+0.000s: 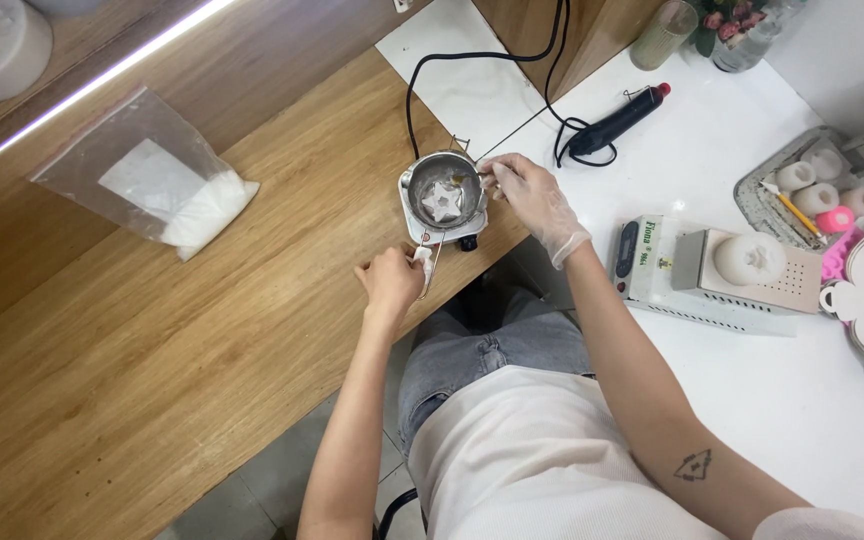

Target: Melting candle wax in a small pot using an electric heater and a heat gun.

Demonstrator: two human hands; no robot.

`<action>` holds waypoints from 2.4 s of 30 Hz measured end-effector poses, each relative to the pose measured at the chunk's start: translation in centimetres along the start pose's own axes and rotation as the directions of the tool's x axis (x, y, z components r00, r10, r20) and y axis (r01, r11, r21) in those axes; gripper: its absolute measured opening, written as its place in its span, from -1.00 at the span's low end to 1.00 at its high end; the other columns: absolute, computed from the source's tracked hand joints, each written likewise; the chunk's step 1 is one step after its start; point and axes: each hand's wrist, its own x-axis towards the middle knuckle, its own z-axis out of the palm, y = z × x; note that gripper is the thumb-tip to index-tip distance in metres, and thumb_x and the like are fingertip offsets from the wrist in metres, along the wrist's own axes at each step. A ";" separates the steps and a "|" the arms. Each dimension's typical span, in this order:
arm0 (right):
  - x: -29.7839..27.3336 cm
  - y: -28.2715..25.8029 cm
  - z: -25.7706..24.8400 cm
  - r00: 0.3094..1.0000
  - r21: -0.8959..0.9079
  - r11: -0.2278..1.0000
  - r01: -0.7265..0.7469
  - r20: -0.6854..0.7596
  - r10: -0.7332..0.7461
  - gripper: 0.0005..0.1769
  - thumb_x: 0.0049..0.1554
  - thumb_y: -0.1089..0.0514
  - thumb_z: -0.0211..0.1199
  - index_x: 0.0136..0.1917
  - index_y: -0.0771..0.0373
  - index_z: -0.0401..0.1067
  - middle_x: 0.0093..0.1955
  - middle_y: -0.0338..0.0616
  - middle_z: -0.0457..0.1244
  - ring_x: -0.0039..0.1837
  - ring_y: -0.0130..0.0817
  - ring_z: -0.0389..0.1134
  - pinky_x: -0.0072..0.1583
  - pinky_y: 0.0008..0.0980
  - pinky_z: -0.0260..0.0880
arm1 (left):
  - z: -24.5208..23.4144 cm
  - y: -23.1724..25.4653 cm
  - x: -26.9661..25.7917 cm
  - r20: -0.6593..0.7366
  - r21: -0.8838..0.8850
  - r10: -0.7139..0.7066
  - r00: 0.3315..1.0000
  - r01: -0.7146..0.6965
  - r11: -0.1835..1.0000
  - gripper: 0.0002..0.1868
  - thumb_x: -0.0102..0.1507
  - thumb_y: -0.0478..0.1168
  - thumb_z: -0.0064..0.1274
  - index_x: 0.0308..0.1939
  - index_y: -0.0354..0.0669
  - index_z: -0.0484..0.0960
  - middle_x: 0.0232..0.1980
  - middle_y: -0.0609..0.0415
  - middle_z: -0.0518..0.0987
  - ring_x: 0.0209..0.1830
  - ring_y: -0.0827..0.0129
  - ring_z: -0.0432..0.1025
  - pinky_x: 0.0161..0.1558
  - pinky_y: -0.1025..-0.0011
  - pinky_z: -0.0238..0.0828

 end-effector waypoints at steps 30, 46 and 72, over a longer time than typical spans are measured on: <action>5.8 1.6 -7.6 0.995 -0.252 0.964 -0.081 -0.073 0.065 -0.58 0.30 0.04 -0.08 0.37 0.09 0.35 0.11 -0.13 0.42 0.00 -0.23 0.42 0.17 -0.34 0.43 | -1.7 1.4 -2.2 0.036 0.016 0.029 0.999 -0.030 0.999 -0.74 0.27 -0.08 0.05 -0.08 -0.02 0.76 -0.25 0.00 0.74 -0.15 0.11 0.62 0.29 0.10 0.09; 16.4 18.4 -14.5 0.993 -0.994 0.012 0.106 0.106 -0.044 -0.46 0.10 0.16 0.27 0.36 -0.04 0.38 0.47 -0.14 0.15 0.54 -0.17 0.11 0.50 -0.06 -0.02 | -1.4 2.8 -2.8 0.114 0.075 -0.163 0.980 0.155 0.985 -0.72 0.29 -0.07 0.06 0.02 0.06 0.73 -0.22 0.11 0.77 -0.15 0.24 0.64 0.21 0.07 0.26; 13.5 6.7 -25.1 0.895 0.609 0.793 0.007 -0.357 0.267 -0.43 0.34 -0.21 0.10 0.23 0.36 0.19 -0.01 -0.01 0.24 -0.03 -0.11 0.37 0.12 0.04 0.50 | 1.1 1.3 -3.2 0.063 -0.183 -0.152 0.986 0.161 0.970 -0.68 0.25 -0.02 0.12 0.00 -0.03 0.74 -0.18 0.03 0.76 -0.11 0.19 0.65 0.06 0.18 0.43</action>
